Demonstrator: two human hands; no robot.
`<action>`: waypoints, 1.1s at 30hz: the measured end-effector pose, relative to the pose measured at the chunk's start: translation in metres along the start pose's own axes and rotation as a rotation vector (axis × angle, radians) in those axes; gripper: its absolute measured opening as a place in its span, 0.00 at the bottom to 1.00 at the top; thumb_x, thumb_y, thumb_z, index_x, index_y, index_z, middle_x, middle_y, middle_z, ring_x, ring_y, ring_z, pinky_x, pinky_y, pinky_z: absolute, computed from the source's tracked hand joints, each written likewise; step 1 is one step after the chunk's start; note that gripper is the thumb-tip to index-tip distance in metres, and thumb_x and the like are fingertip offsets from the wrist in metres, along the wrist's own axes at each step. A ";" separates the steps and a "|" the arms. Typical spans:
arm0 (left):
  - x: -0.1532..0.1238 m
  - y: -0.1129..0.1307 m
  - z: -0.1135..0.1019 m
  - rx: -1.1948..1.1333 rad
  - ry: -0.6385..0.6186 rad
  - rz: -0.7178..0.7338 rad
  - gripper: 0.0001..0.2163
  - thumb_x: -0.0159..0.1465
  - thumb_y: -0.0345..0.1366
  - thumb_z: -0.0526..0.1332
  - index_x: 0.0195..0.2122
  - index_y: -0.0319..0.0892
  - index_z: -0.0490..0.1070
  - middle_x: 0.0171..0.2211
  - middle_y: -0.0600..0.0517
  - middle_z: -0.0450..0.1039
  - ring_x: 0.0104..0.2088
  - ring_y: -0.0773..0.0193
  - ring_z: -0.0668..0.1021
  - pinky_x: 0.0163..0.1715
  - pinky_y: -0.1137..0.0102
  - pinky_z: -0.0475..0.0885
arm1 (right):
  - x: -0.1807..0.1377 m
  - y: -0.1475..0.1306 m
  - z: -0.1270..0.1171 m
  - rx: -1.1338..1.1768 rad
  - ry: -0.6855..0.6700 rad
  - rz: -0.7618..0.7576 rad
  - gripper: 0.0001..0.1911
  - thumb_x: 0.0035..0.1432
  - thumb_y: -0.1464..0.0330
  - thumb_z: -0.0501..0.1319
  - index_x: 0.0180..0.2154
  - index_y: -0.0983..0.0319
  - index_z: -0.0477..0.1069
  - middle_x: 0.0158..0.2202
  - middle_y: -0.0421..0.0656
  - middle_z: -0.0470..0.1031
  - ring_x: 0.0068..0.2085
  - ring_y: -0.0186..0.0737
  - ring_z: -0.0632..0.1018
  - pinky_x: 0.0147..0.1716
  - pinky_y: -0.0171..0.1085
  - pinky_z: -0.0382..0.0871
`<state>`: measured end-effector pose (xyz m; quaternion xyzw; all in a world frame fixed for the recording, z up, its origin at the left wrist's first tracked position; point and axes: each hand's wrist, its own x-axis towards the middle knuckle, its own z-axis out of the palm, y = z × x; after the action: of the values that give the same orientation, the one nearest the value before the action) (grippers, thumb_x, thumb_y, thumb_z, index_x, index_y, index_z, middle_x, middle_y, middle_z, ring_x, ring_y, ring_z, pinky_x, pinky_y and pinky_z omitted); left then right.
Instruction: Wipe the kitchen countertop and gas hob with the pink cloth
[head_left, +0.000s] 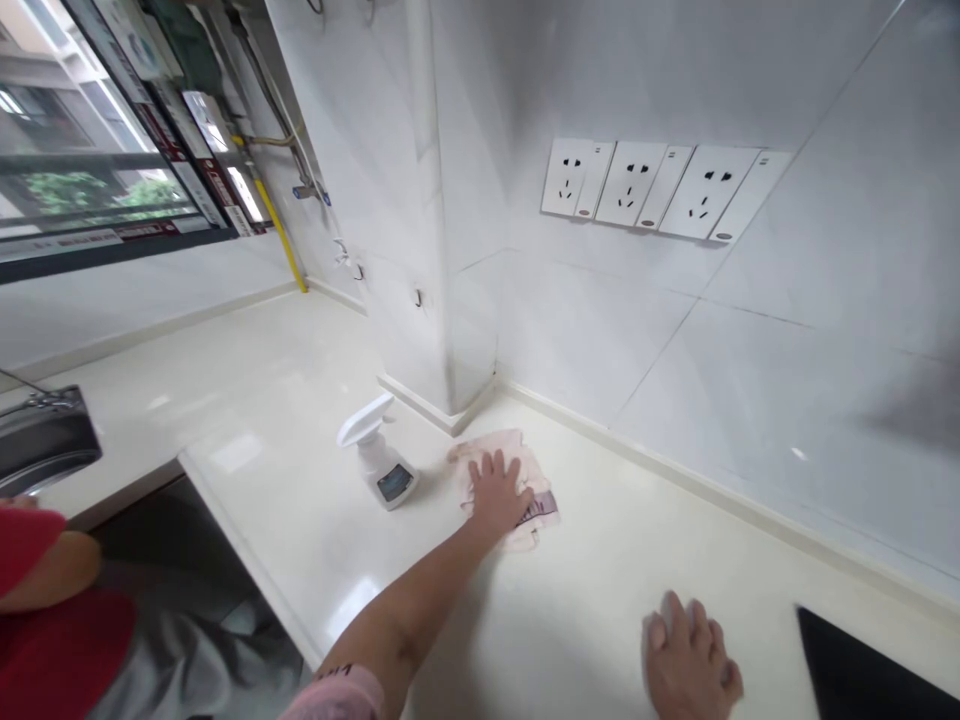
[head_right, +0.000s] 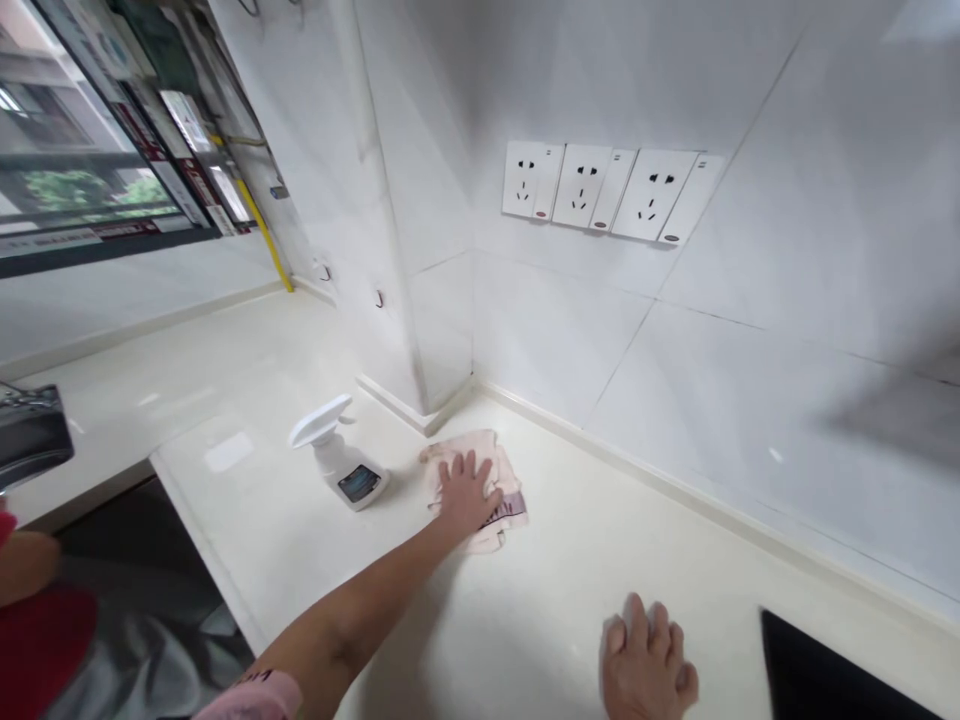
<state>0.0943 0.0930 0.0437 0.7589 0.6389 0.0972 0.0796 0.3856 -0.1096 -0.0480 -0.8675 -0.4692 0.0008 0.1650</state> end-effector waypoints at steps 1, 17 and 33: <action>0.004 0.016 0.004 -0.011 -0.027 0.032 0.33 0.69 0.57 0.53 0.71 0.44 0.64 0.73 0.36 0.57 0.71 0.29 0.57 0.66 0.34 0.44 | 0.000 0.000 0.000 -0.008 0.002 -0.005 0.38 0.68 0.47 0.38 0.65 0.58 0.68 0.71 0.56 0.61 0.71 0.65 0.61 0.63 0.70 0.56; -0.188 0.038 0.046 -0.182 -0.087 0.795 0.34 0.68 0.61 0.57 0.72 0.55 0.59 0.73 0.44 0.59 0.70 0.38 0.64 0.68 0.39 0.53 | -0.001 -0.007 -0.010 -0.022 0.047 -0.013 0.36 0.68 0.50 0.37 0.63 0.57 0.70 0.70 0.53 0.64 0.70 0.60 0.62 0.65 0.64 0.56; -0.241 -0.141 -0.008 0.214 0.228 0.147 0.32 0.64 0.57 0.64 0.68 0.56 0.68 0.70 0.43 0.65 0.68 0.39 0.66 0.66 0.42 0.49 | -0.005 -0.015 -0.014 -0.037 0.048 -0.005 0.33 0.69 0.53 0.40 0.65 0.58 0.68 0.71 0.54 0.62 0.72 0.59 0.60 0.66 0.64 0.55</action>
<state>-0.0824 -0.1200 0.0061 0.7919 0.5932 0.1196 -0.0818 0.3732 -0.1099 -0.0315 -0.8690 -0.4674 -0.0290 0.1600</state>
